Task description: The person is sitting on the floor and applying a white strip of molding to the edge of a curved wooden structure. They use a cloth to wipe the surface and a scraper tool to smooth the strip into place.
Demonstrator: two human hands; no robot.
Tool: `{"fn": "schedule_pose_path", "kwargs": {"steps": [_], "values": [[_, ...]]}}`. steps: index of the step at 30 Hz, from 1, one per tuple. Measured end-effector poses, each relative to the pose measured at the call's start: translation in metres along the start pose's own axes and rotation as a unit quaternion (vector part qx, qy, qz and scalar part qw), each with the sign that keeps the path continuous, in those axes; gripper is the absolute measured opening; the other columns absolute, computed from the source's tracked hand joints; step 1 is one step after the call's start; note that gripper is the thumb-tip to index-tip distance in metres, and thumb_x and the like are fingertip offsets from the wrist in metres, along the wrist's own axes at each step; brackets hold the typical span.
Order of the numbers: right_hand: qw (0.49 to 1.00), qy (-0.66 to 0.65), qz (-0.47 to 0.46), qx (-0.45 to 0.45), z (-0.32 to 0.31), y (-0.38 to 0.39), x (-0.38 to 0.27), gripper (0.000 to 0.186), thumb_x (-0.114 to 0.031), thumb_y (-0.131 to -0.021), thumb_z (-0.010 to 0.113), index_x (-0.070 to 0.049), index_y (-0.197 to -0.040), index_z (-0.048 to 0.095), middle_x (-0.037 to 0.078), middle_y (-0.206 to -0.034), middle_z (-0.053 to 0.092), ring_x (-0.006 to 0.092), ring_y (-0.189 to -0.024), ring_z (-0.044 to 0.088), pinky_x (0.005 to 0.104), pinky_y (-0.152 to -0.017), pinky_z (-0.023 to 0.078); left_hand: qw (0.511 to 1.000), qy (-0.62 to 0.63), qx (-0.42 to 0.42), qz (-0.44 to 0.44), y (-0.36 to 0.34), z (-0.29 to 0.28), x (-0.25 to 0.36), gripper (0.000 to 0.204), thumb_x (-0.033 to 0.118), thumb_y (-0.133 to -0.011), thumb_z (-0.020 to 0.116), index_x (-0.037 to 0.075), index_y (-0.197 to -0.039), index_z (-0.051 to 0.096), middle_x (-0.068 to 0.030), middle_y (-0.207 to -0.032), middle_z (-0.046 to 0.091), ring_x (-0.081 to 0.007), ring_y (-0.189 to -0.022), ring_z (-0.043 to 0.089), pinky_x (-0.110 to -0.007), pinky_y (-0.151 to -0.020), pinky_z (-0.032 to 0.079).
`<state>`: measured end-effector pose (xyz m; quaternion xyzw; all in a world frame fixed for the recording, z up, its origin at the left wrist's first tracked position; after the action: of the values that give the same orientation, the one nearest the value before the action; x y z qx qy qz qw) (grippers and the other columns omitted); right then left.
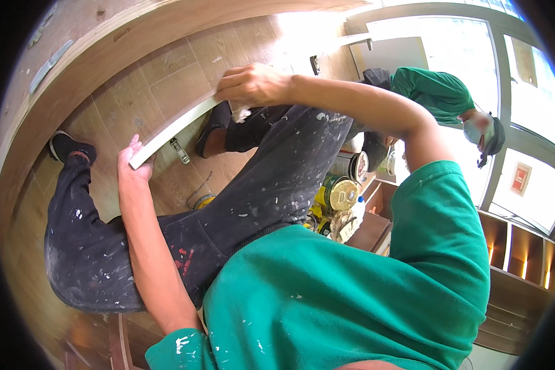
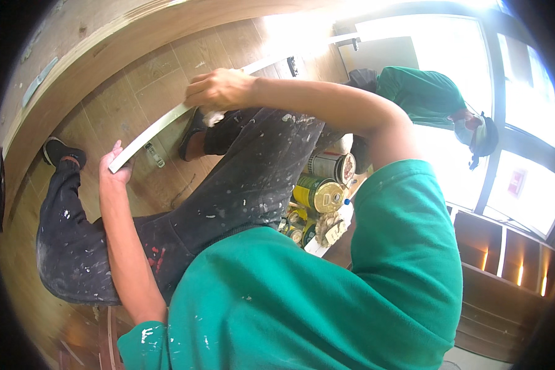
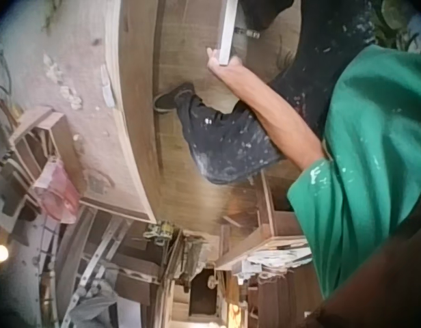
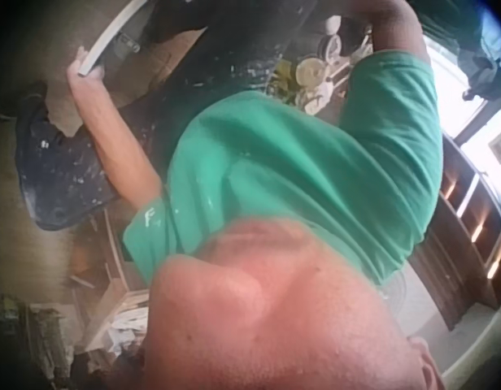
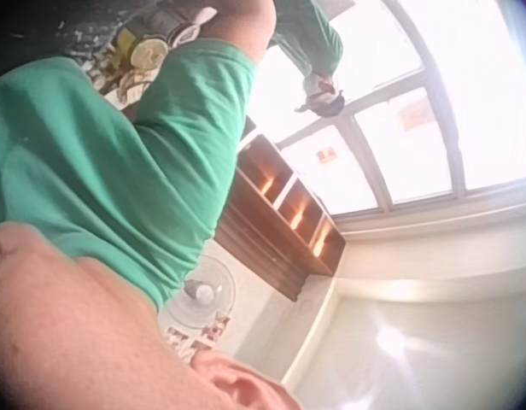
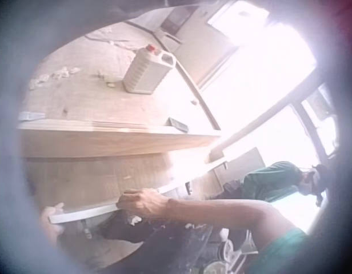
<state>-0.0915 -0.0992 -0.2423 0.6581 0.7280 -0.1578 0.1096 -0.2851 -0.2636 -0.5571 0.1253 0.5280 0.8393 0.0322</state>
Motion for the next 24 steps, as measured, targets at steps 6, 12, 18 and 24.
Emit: {"fn": "schedule_pose_path", "kwargs": {"steps": [6,12,18,24], "values": [[0.999,0.029,0.031,-0.013,0.003,0.013,0.007,0.032,-0.01,-0.083,0.072,-0.007,-0.115,0.07,0.004,-0.109,0.069,0.0234,-0.105,0.069,0.0354,-0.078,0.066,1.0,0.021,-0.008,-0.006,-0.006,-0.001,-0.003,0.054,-0.002,-0.102,0.041,0.004,-0.156,0.04,-0.0192,-0.133,0.056,-0.0386,-0.111,0.065,-0.06,-0.099,0.059],[0.999,0.01,0.027,-0.022,0.005,-0.013,-0.005,0.03,-0.01,-0.083,0.074,-0.008,-0.113,0.07,0.004,-0.108,0.07,0.0235,-0.106,0.069,0.0368,-0.078,0.066,1.0,0.017,-0.008,0.0,-0.011,-0.01,0.0,0.054,-0.002,-0.102,0.042,0.005,-0.155,0.041,-0.0174,-0.125,0.057,-0.037,-0.106,0.065,-0.06,-0.097,0.06],[0.999,0.018,0.036,-0.024,0.004,0.015,0.008,0.031,-0.011,-0.085,0.073,-0.008,-0.116,0.071,0.003,-0.109,0.069,0.0227,-0.104,0.069,0.0354,-0.079,0.065,1.0,0.017,-0.001,-0.005,-0.001,0.0,-0.004,0.054,-0.003,-0.101,0.044,0.005,-0.155,0.042,-0.018,-0.125,0.057,-0.0376,-0.108,0.065,-0.06,-0.098,0.059],[0.999,0.021,0.028,-0.011,0.004,-0.022,-0.012,0.026,-0.01,-0.086,0.071,-0.008,-0.112,0.07,0.002,-0.106,0.068,0.0213,-0.102,0.069,0.0357,-0.078,0.065,1.0,0.021,-0.003,-0.001,-0.015,-0.01,0.004,0.057,-0.003,-0.101,0.043,0.005,-0.157,0.039,-0.0191,-0.127,0.056,-0.0389,-0.11,0.065,-0.061,-0.099,0.059]]}}
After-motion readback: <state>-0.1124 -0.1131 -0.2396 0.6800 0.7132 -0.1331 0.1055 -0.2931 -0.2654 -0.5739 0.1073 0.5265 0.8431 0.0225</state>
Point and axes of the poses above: each hand's wrist, its own y-axis away from the middle knuckle, its own z-axis out of the palm, x = y × z, the point moved 10 cm from there along -y, towards the middle knuckle
